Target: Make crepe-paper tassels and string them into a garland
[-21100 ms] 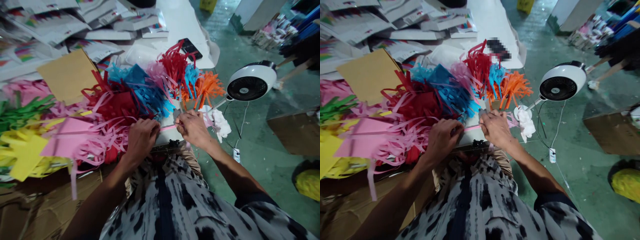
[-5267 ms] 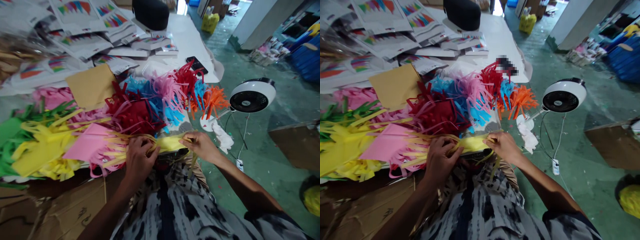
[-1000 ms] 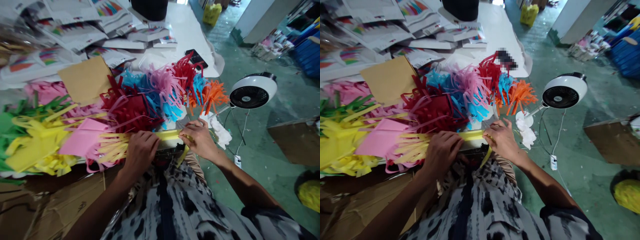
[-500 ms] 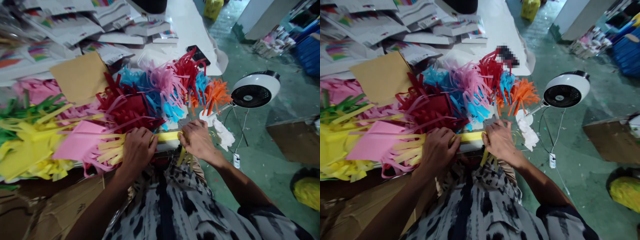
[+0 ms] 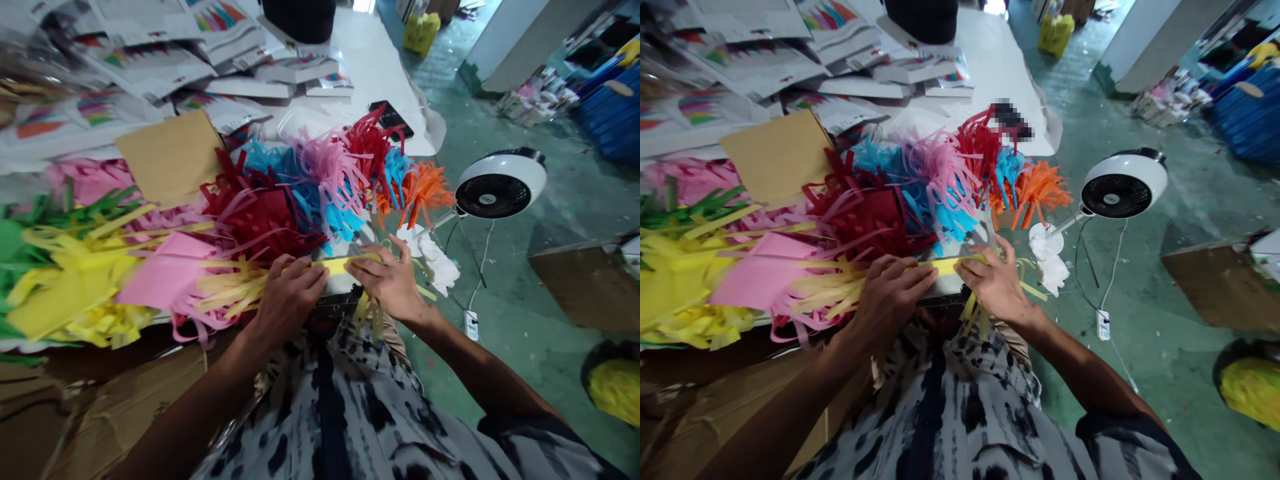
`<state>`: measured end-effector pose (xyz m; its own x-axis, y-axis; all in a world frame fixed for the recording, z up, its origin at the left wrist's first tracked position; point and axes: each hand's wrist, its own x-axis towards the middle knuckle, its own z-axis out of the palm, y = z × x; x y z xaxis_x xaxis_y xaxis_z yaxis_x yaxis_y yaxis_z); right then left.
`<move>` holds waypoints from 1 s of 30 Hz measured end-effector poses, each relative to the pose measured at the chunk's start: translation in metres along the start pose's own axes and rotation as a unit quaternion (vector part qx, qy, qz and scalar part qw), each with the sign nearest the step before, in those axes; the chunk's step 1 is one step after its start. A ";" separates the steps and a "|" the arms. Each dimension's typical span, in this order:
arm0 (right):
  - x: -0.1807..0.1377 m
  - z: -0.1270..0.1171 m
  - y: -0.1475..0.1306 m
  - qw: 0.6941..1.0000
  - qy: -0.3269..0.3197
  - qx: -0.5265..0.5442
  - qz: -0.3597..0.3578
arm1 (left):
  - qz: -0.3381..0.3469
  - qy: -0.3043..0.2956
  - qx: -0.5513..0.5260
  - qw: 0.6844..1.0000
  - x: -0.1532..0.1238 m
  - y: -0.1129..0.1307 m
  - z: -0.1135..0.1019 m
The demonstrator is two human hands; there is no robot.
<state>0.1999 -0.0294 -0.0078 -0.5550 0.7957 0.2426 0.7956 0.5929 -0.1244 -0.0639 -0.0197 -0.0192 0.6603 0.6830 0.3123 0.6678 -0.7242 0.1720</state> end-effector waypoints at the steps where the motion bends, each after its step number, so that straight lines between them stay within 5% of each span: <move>1: -0.004 -0.003 0.004 1.000 0.000 0.002 0.002 | -0.005 0.005 -0.006 1.000 -0.006 -0.007 -0.003; 7: -0.015 -0.017 0.016 1.000 0.007 0.022 0.016 | -0.063 0.071 0.037 0.995 -0.013 -0.018 -0.028; 13: -0.002 -0.022 0.013 0.999 -0.008 0.024 0.027 | 0.007 -0.021 -0.006 1.000 0.029 0.020 -0.010; 16: 0.003 -0.022 0.008 1.000 -0.003 0.000 0.026 | -0.011 -0.072 -0.005 0.997 0.035 0.022 0.000; 22: 0.015 -0.006 0.004 1.000 0.000 0.019 0.022 | -0.042 -0.058 -0.022 0.997 0.032 0.014 0.002; 30: 0.020 -0.003 0.014 0.992 -0.018 0.060 0.112 | -0.139 -0.024 -0.027 0.990 0.029 0.004 -0.006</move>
<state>0.2010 -0.0056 -0.0020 -0.3766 0.9121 0.1620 0.8669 0.4087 -0.2856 -0.0442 -0.0032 -0.0041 0.4706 0.8592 0.2008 0.8073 -0.5111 0.2951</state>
